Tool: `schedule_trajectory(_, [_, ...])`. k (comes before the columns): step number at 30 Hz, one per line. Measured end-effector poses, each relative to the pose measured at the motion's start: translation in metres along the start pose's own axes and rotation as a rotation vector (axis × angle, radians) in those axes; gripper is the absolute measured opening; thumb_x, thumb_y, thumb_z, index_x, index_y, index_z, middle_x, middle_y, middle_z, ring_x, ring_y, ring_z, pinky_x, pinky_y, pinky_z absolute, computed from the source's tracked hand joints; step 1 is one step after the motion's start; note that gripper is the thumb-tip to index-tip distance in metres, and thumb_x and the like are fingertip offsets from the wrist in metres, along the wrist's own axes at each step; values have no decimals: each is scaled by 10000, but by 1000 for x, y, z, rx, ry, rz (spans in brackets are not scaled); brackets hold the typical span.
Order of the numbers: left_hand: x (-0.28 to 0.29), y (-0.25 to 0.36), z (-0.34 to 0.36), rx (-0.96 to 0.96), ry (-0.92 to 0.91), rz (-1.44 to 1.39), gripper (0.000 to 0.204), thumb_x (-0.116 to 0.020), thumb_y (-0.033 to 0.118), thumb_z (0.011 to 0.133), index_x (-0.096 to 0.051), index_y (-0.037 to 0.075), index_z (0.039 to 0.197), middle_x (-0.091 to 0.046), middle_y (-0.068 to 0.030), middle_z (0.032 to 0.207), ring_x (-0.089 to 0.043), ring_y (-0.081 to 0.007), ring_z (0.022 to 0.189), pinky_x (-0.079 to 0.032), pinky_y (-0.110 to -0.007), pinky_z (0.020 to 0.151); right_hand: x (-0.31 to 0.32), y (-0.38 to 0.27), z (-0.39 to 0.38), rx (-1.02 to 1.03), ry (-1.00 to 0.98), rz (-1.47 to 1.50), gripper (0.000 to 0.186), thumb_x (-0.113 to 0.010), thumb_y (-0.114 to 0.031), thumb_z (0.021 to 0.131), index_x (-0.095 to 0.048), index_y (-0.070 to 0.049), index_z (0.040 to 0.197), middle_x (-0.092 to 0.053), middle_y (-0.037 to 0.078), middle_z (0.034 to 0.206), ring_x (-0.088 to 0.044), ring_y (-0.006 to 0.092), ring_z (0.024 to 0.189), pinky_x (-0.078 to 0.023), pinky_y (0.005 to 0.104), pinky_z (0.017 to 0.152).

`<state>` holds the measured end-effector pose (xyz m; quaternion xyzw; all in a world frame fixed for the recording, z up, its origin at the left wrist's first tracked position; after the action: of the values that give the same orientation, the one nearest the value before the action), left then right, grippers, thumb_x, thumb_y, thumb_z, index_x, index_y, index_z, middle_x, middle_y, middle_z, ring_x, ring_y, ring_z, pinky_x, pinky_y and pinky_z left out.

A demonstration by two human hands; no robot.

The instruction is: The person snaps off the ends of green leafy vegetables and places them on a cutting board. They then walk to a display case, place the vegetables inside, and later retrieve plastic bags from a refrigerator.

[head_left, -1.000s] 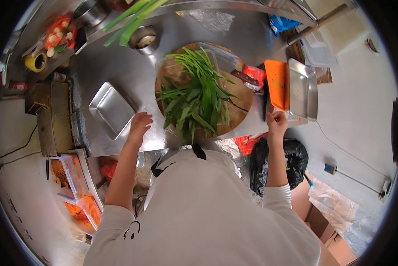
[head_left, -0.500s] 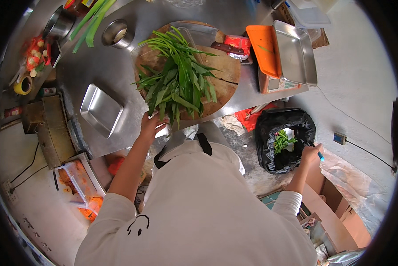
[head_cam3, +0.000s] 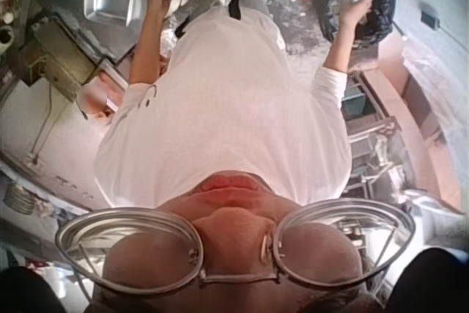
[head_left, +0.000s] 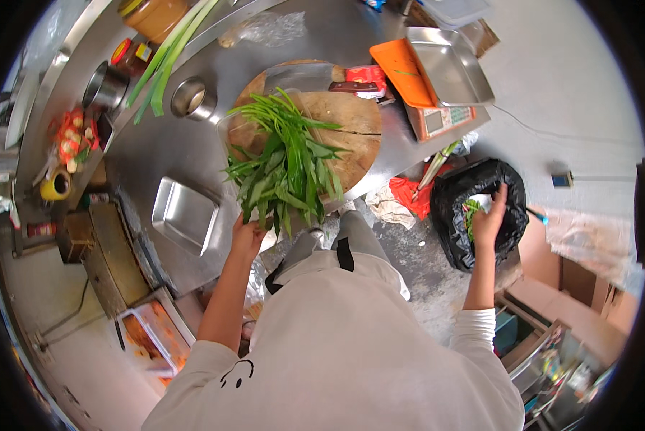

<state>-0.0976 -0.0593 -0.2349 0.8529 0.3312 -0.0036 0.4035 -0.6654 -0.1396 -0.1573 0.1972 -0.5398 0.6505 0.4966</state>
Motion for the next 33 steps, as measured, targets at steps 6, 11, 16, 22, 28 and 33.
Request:
schedule_trajectory(6, [1,18,-21,-13,-234,125,524,-366,-143,767,-442,41,1251,-571,-127,1095,-619,-260,915,-520,-288,687,-16,-135,-53,-79,-182,401,457,-563,3,781,-445,36,1221,-497,229,1195,-485,337,1130,-391,369,944])
schedule_trajectory(11, [-33,12,-54,40,-424,254,450,-473,-46,815,-463,75,1249,-577,-78,1079,-606,-181,897,-477,-246,617,8,-219,-62,148,-201,406,392,-541,-94,840,-460,31,1203,-491,239,1202,-467,377,1135,-356,380,984])
schedule_trajectory(16, [-82,-41,-93,140,-585,382,448,-532,8,813,-474,105,1246,-576,-12,998,-551,-94,799,-436,-209,589,76,-187,-94,49,-53,162,250,-556,-31,799,-582,14,1044,-531,219,1011,-556,361,887,-459,388,773])
schedule_trajectory(22, [-149,-129,-155,175,-811,558,510,-493,-18,804,-440,112,1295,-579,13,896,-521,-48,698,-363,-181,505,160,-96,-168,-245,-179,59,220,-532,-51,787,-601,25,982,-533,241,947,-555,377,851,-464,410,734])
schedule_trajectory(28, [-245,-260,-246,320,-975,656,509,-419,-66,789,-443,82,1275,-571,-59,1077,-601,-161,908,-503,-283,644,242,39,-271,-441,-74,-91,383,-476,-124,820,-487,108,1125,-534,247,1009,-527,389,964,-441,426,847])
schedule_trajectory(33, [-305,-375,-315,484,-1109,822,455,-387,-72,801,-447,60,1233,-593,-85,1090,-624,-190,914,-511,-275,606,363,139,-348,-564,94,-69,276,-519,-193,856,-592,9,1028,-550,185,944,-528,352,879,-441,425,781])
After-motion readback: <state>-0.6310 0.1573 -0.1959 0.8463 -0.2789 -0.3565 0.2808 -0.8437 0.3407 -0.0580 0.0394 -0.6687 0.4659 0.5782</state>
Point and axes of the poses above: each hand's wrist, its own z-axis towards the middle knuckle, its own x-axis out of the back of the hand, y = z × x, the point moved 7 cm from there along z, towards the middle knuckle
